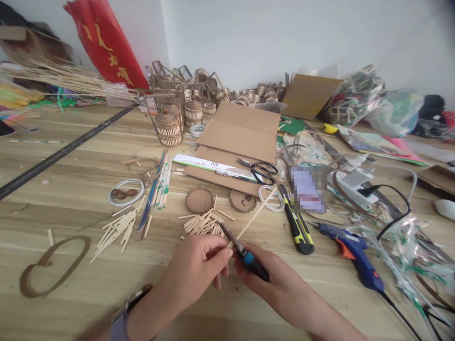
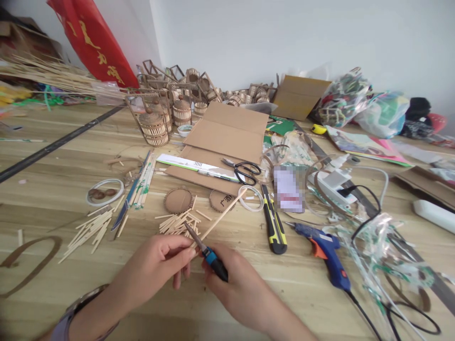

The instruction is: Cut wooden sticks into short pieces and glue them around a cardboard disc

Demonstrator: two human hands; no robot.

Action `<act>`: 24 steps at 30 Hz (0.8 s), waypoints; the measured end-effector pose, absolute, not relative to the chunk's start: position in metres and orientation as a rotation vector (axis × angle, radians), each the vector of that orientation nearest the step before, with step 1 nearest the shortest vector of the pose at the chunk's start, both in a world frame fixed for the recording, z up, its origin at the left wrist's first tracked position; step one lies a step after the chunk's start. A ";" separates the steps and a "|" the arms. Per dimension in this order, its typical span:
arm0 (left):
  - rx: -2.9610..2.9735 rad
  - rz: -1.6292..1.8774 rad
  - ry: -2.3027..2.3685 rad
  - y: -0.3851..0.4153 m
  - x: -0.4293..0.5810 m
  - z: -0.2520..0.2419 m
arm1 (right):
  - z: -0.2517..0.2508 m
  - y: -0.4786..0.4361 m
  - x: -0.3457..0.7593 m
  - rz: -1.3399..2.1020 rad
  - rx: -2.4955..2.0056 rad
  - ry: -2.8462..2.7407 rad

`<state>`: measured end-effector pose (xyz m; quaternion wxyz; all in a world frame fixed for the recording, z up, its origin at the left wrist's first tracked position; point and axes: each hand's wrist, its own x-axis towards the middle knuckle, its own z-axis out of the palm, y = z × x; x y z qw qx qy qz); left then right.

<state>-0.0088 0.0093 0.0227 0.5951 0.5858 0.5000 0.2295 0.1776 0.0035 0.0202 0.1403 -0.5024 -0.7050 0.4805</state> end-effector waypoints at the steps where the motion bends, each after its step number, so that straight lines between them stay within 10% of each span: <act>1: 1.374 0.535 1.170 0.009 -0.008 0.023 | 0.021 0.004 0.178 1.414 -1.454 -2.026; 24: 1.575 0.535 1.248 0.005 -0.006 0.023 | 0.027 0.003 0.178 1.402 -1.501 -2.003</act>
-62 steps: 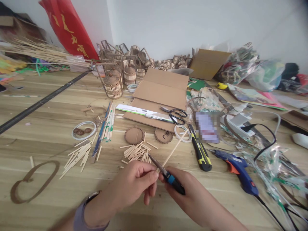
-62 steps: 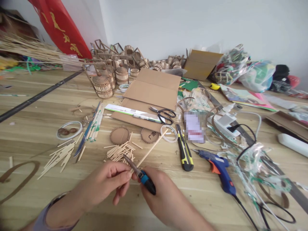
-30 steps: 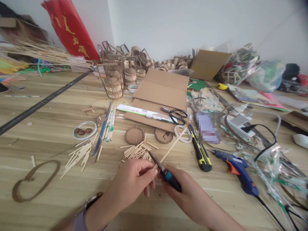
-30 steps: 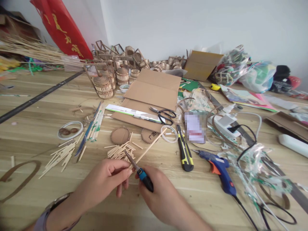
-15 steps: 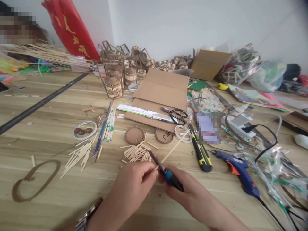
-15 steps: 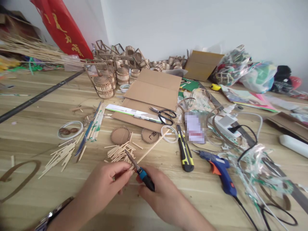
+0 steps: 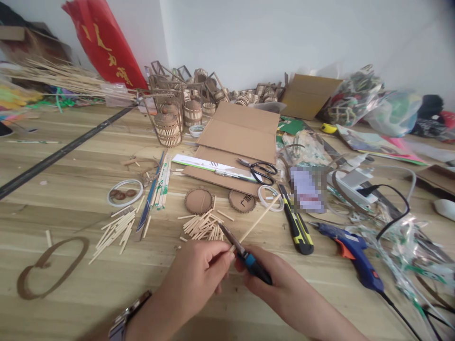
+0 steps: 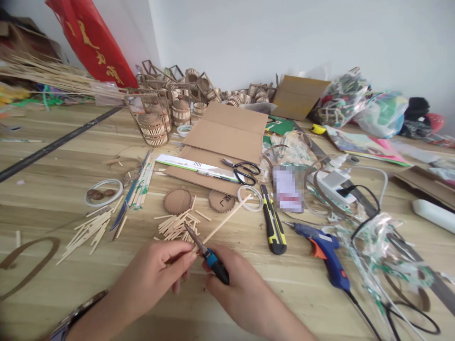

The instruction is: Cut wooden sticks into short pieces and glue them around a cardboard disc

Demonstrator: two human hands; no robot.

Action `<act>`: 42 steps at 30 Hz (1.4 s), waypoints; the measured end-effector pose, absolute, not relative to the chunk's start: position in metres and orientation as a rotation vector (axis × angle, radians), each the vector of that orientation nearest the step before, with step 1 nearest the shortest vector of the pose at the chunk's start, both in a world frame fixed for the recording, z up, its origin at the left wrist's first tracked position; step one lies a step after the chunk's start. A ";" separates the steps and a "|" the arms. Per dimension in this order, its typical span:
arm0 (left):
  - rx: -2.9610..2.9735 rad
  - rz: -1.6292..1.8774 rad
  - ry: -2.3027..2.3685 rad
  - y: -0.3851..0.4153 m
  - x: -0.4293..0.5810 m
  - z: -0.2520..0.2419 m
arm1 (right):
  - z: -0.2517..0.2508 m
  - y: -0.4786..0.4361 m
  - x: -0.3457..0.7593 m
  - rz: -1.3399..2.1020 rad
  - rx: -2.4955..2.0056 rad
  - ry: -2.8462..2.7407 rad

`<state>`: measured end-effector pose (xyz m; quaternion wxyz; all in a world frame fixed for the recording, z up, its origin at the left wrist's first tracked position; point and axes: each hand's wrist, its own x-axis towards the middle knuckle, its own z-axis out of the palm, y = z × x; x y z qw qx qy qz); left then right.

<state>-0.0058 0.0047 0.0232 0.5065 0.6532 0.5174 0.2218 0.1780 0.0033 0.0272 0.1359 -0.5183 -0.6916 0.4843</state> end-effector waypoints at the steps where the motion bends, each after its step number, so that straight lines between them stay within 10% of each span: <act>1: 1.562 0.531 1.244 0.005 -0.006 0.023 | 0.027 0.003 0.178 1.396 -1.508 -2.008; 42: 1.710 0.546 1.219 0.005 -0.005 0.024 | 0.017 -0.003 0.173 1.140 -1.464 -2.070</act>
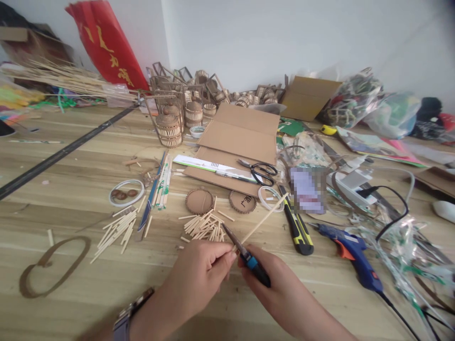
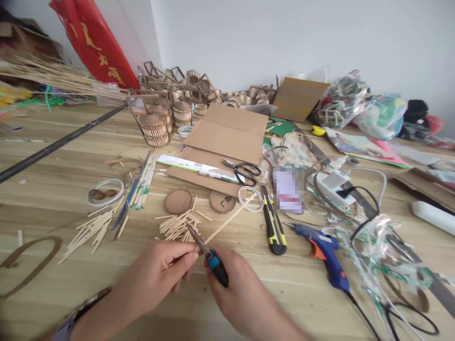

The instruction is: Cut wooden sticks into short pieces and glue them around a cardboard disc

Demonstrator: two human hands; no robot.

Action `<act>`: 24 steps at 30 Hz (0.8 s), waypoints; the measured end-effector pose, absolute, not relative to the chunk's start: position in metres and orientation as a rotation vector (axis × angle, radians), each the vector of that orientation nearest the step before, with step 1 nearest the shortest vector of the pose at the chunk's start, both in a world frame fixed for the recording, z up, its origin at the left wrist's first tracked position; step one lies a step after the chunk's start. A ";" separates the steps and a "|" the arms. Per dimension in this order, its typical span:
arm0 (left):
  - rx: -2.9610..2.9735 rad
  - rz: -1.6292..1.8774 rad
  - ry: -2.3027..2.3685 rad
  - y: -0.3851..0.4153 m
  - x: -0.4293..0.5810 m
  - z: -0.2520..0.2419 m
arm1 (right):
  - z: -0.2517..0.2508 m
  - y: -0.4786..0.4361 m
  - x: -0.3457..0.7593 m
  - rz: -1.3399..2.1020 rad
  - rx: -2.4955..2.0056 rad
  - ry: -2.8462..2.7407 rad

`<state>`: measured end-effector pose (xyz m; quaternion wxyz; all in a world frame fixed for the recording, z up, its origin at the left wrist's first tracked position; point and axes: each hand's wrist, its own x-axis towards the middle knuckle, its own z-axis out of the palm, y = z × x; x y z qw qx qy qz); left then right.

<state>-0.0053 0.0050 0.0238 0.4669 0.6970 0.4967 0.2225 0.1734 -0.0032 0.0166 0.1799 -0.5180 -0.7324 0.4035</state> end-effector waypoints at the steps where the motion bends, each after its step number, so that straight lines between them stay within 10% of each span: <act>1: 1.728 0.556 1.223 0.005 -0.005 0.024 | 0.016 -0.003 0.173 1.139 -1.464 -2.068; 24: 2.056 0.349 1.447 0.005 0.001 0.004 | -0.008 0.013 0.187 0.546 -1.308 -2.132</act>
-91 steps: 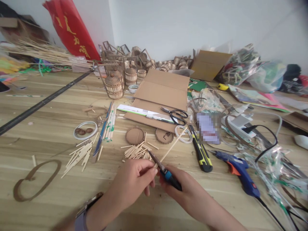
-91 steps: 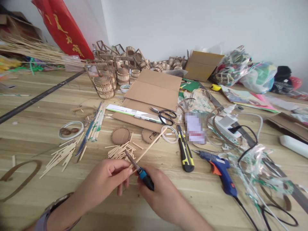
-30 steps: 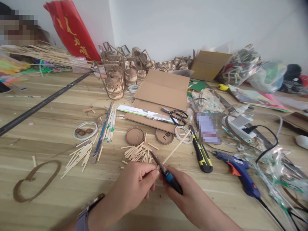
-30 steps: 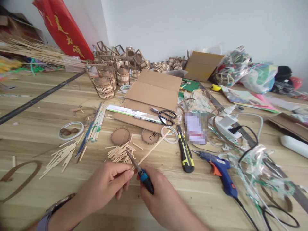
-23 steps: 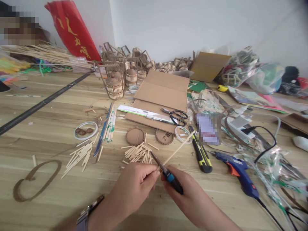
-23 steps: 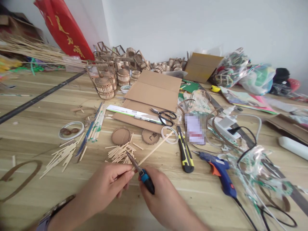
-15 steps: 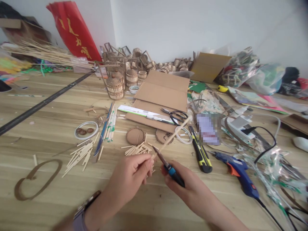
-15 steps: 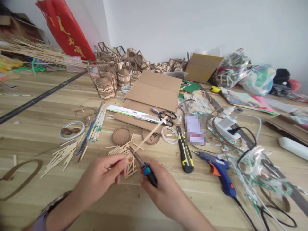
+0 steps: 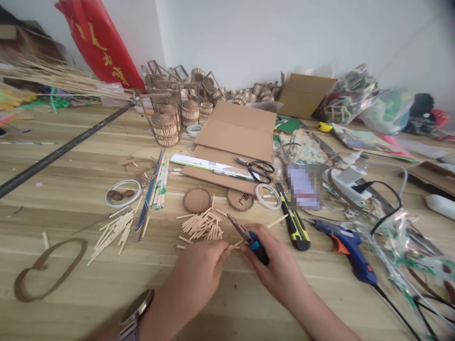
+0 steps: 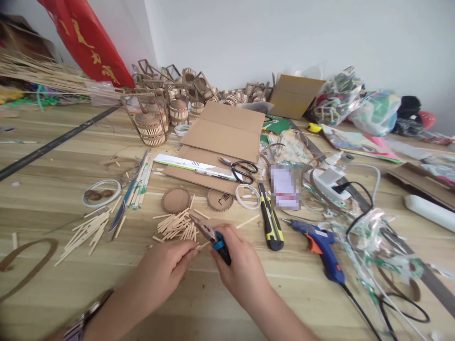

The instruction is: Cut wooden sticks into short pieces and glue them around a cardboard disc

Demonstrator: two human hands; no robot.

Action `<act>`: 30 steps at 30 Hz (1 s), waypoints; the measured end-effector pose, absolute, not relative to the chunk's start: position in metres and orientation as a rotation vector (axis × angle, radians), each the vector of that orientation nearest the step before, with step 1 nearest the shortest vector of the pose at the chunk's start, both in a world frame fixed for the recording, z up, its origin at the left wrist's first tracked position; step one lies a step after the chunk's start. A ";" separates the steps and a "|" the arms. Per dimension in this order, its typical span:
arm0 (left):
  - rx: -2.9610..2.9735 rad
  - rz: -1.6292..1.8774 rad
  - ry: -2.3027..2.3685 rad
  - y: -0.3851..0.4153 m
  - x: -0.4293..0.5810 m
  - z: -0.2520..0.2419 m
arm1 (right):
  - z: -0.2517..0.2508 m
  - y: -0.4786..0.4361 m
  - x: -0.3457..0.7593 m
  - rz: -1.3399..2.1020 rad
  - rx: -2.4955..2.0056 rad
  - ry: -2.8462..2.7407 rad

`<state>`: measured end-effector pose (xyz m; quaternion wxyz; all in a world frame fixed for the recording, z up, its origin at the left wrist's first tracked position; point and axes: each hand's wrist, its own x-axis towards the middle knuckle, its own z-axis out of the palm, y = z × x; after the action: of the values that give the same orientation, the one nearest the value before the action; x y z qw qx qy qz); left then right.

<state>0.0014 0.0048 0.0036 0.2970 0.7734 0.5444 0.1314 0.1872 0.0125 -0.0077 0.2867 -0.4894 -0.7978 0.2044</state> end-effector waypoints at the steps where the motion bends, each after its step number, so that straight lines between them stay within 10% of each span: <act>1: 2.082 0.329 1.470 0.004 0.002 0.003 | -0.010 0.012 0.186 0.555 -1.356 -2.133; 30: 2.334 -0.001 1.648 -0.003 0.015 0.007 | -0.017 0.010 0.174 0.235 -1.656 -2.302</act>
<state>0.0151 -0.0029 0.0066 0.1417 0.8087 0.5709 -0.0002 0.1744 0.0103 -0.0166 0.1474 -0.5756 -0.8002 0.0817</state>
